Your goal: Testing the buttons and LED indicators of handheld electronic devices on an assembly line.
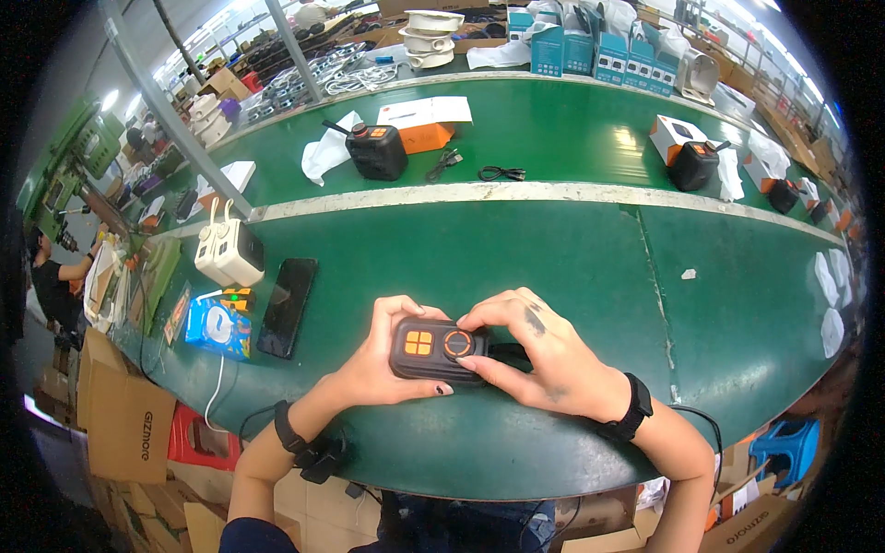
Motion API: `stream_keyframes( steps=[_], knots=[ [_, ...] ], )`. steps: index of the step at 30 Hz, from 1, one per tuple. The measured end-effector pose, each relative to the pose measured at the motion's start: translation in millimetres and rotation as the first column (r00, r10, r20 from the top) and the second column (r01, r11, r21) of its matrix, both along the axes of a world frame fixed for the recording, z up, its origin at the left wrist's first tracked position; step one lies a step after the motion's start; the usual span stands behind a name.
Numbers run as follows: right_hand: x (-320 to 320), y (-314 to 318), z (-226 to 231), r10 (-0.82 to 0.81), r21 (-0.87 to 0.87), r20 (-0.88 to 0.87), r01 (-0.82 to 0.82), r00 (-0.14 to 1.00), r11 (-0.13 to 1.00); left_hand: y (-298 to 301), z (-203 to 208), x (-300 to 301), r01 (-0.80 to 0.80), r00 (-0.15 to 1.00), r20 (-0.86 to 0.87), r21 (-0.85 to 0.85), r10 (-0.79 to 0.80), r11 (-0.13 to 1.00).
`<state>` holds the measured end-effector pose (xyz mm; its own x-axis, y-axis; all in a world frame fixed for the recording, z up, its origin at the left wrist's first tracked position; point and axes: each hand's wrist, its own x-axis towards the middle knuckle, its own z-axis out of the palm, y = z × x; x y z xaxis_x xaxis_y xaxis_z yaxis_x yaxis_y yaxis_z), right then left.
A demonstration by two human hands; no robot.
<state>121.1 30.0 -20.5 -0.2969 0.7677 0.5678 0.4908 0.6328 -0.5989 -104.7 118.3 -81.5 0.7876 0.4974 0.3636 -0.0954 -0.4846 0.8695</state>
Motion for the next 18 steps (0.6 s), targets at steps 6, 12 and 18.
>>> stream_keyframes(
  steps=[6,12,18],
  knots=[
    [7,-1,4,0.002,-0.033,0.098,0.001,0.995,0.999,2,8,-8,0.117,0.993,-0.006,0.157,-0.118,0.981],
    [13,3,4,-0.309,0.044,0.142,0.305,0.941,0.951,3,24,-8,0.147,0.989,-0.014,0.276,-0.149,0.95],
    [18,10,-11,-0.291,0.082,0.043,0.287,0.956,0.955,-20,13,3,-0.117,0.993,0.033,0.484,0.116,0.867]
  ],
)
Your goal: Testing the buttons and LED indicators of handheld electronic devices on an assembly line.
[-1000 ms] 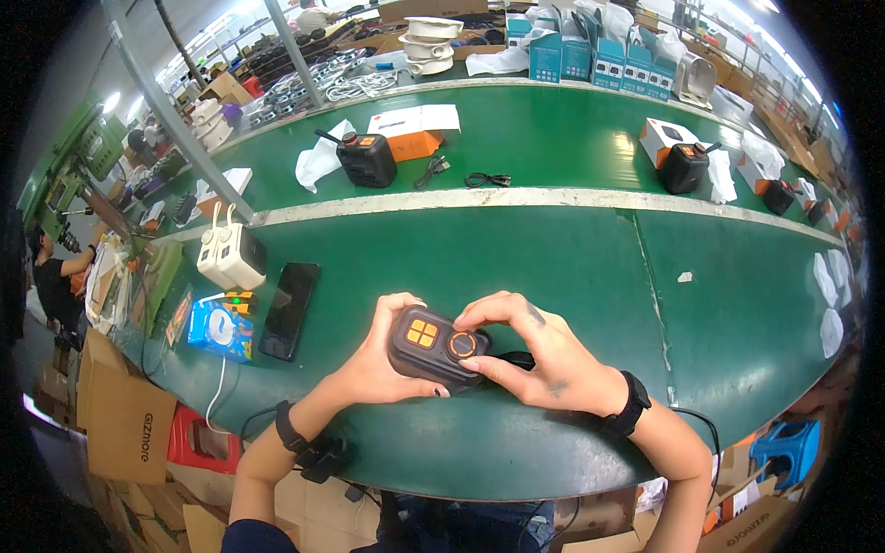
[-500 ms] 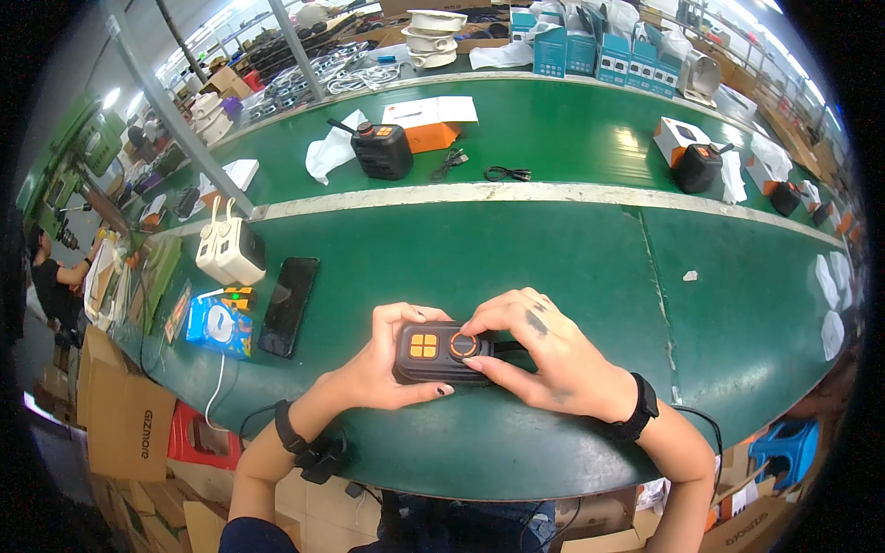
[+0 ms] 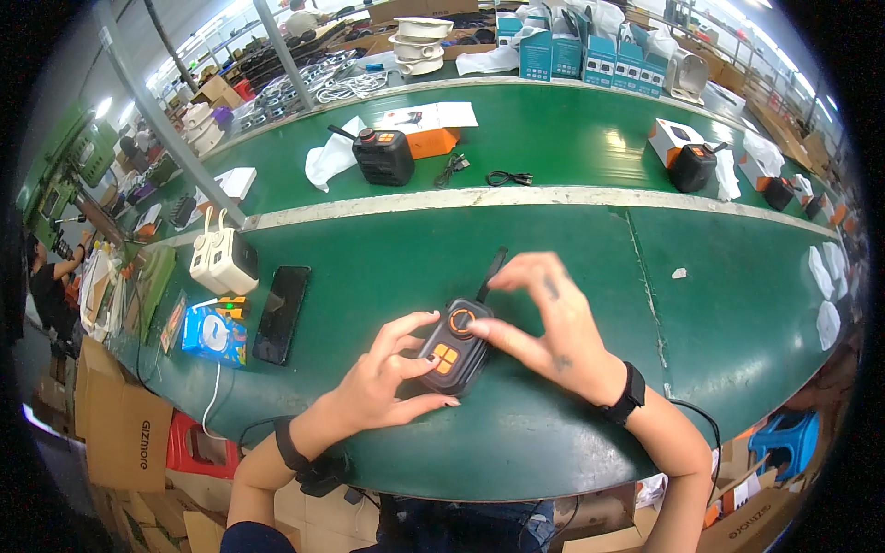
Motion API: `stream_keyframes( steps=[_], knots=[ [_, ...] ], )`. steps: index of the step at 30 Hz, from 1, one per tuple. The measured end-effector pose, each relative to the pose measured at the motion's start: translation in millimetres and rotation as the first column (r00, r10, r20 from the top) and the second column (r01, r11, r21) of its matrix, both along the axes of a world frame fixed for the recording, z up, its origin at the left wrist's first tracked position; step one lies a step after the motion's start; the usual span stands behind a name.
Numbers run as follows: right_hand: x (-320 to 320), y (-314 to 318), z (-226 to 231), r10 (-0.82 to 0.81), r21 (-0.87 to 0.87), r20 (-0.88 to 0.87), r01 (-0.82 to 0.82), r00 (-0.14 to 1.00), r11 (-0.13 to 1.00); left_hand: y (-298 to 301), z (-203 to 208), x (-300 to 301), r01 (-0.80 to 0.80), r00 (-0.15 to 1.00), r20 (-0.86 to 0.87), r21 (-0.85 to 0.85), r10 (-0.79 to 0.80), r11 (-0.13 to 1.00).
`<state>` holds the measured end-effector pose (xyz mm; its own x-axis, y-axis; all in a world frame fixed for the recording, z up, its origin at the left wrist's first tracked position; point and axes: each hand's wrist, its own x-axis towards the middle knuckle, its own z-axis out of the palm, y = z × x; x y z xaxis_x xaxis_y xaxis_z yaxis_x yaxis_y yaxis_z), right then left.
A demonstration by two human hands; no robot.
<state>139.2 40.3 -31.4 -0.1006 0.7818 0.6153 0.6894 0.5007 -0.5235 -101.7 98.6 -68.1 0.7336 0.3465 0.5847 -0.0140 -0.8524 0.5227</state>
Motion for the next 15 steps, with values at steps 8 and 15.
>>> stream_keyframes(
  steps=[8,15],
  knots=[
    [-17,-16,7,0.272,-0.234,0.151,-0.233,0.95,0.944,-12,-1,3,-0.038,0.998,0.039,-0.145,0.044,0.989],
    [-15,-10,8,0.262,-0.212,0.178,-0.223,0.949,0.951,-12,-4,1,-0.08,0.996,0.017,-0.155,0.083,0.985]
  ],
)
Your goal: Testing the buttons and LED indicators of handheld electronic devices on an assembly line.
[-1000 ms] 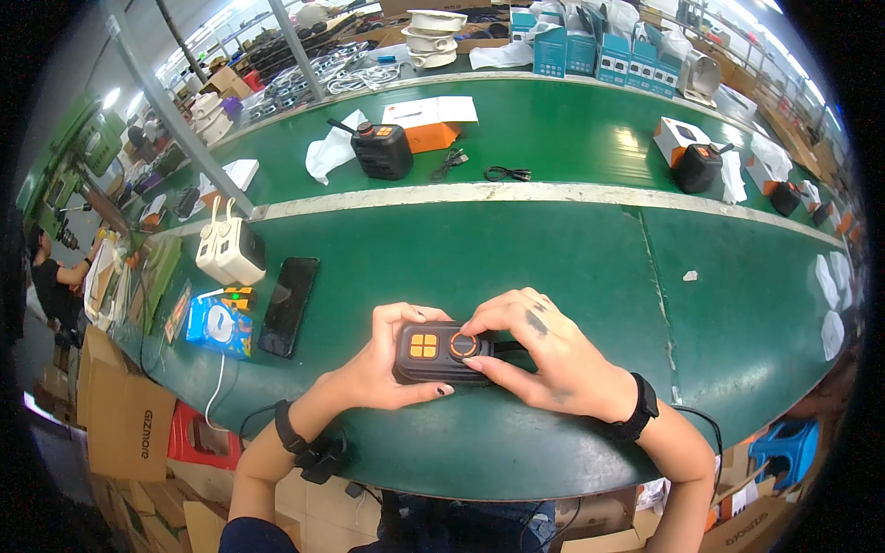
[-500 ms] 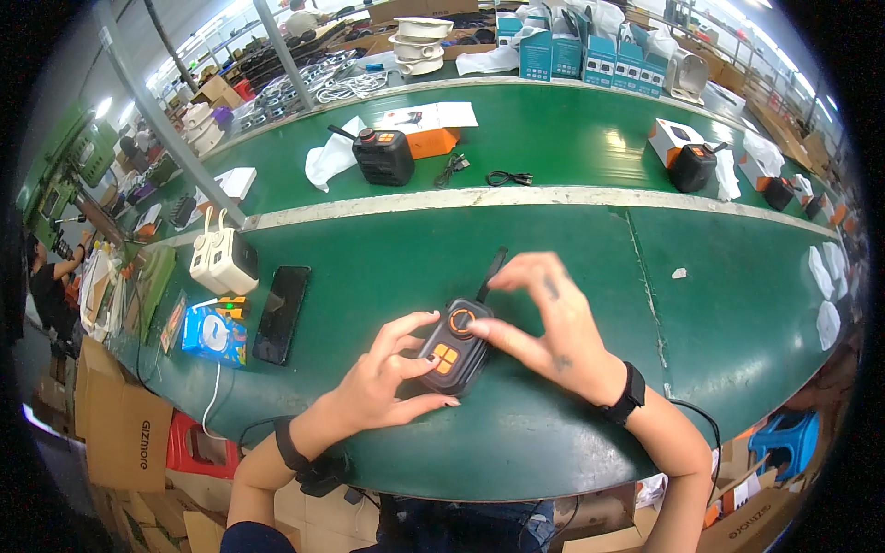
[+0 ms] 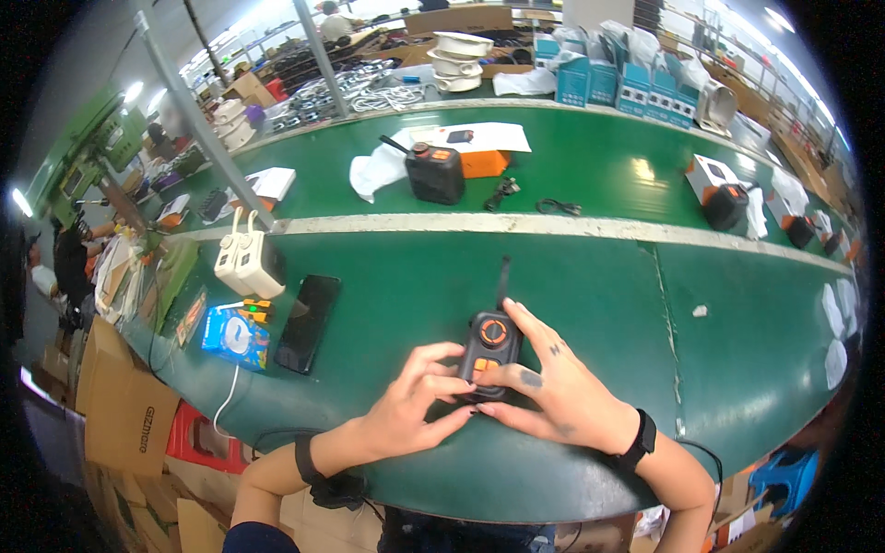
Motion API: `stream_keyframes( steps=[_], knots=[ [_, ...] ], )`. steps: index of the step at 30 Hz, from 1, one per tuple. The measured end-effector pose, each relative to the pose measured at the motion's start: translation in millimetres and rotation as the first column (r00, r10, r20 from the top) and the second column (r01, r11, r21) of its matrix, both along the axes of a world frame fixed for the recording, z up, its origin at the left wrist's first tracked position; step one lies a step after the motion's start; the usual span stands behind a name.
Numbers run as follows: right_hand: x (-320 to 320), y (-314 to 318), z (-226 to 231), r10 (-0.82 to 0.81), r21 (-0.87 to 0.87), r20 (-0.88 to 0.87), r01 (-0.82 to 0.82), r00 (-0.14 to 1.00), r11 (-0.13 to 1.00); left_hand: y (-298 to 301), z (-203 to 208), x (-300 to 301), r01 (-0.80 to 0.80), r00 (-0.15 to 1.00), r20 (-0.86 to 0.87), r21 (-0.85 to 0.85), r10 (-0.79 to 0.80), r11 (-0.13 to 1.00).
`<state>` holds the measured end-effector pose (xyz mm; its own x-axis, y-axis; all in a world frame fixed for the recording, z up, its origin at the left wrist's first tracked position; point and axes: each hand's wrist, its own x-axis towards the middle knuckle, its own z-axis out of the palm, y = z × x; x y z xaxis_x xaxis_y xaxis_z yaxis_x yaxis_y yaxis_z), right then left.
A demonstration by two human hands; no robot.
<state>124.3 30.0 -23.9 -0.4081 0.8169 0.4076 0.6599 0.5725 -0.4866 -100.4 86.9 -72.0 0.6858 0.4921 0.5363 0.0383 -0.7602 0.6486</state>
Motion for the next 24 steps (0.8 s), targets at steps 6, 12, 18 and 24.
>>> stream_keyframes(
  steps=[6,12,18,24],
  knots=[
    [-1,5,-10,0.044,0.015,-0.072,-0.043,0.996,0.999,-6,-2,2,-0.044,0.999,0.039,0.155,0.039,0.987],
    [1,8,-16,0.088,-0.007,-0.121,-0.09,0.989,0.996,-8,2,-2,-0.061,0.998,-0.003,0.21,0.063,0.976],
    [3,9,-16,0.099,0.001,-0.091,-0.099,0.991,0.995,-9,2,-1,-0.054,0.997,-0.04,0.19,0.062,0.98],
    [4,10,-15,0.11,-0.004,-0.103,-0.111,0.989,0.994,-8,-3,-4,-0.05,0.997,-0.053,0.224,0.063,0.973]
  ],
)
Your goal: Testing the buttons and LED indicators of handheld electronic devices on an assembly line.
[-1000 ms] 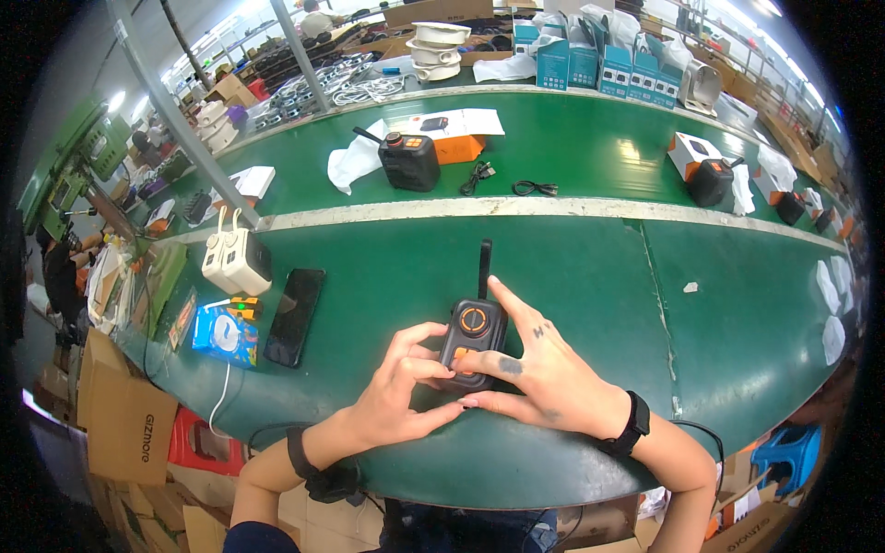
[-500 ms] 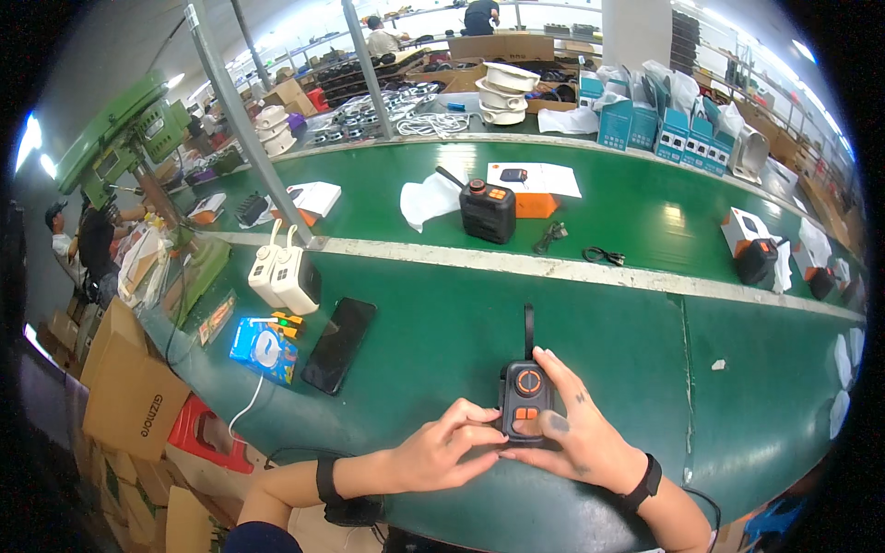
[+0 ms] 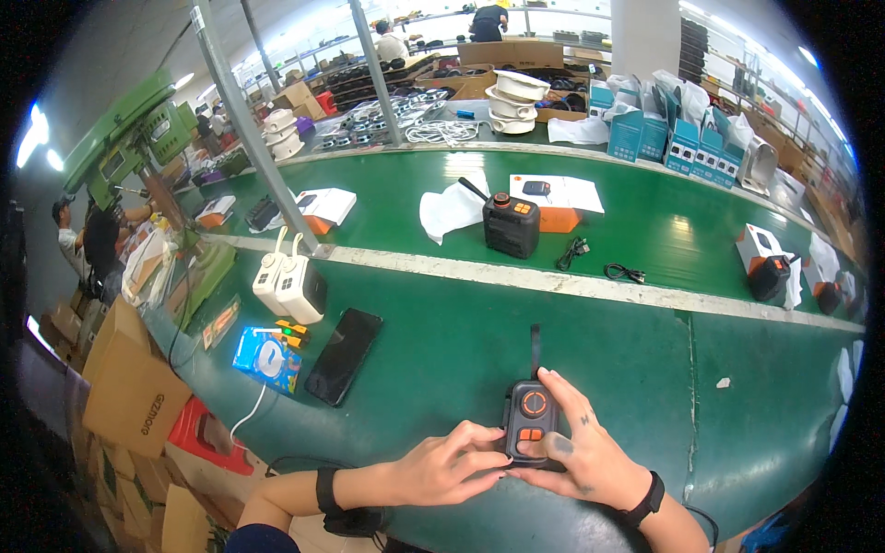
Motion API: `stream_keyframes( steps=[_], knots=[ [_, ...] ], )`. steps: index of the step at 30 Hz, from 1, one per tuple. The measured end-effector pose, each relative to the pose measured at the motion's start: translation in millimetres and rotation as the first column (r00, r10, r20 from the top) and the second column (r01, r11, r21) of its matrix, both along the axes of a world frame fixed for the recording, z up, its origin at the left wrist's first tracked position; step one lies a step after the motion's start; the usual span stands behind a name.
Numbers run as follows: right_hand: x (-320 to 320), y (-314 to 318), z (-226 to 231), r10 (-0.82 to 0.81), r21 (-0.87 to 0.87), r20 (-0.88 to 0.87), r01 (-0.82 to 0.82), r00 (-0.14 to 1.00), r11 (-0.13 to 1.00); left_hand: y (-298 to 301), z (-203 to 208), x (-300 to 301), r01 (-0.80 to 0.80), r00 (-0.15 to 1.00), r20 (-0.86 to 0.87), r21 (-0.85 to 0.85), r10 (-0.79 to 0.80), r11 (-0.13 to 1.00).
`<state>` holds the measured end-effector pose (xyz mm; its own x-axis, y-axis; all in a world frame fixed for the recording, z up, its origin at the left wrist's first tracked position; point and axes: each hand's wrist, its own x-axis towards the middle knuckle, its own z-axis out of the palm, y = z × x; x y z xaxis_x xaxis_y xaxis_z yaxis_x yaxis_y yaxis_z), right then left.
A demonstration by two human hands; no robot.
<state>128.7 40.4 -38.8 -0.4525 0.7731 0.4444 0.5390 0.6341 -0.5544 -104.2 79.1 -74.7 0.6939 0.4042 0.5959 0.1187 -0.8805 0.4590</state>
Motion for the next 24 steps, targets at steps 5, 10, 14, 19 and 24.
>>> stream_keyframes(
  steps=[5,10,14,19,24],
  knots=[
    [-3,0,-1,-0.008,0.011,-0.015,0.008,1.0,1.0,1,2,-3,-0.007,1.0,0.003,0.039,0.007,0.999],
    [1,-3,2,-0.02,0.004,0.007,0.02,1.0,1.0,7,12,-5,0.003,1.0,0.01,0.08,-0.004,0.997],
    [1,0,5,0.001,0.057,0.019,-0.002,1.0,0.998,14,80,-44,-0.215,0.957,0.248,0.261,0.15,0.941],
    [-3,-2,4,0.005,0.067,0.0,-0.005,1.0,0.998,10,146,-82,-0.402,0.814,0.551,0.311,0.181,0.861],
    [-3,-6,4,-0.004,0.07,0.01,0.003,1.0,0.998,18,163,-61,-0.287,0.82,0.567,0.291,0.077,0.913]
  ],
)
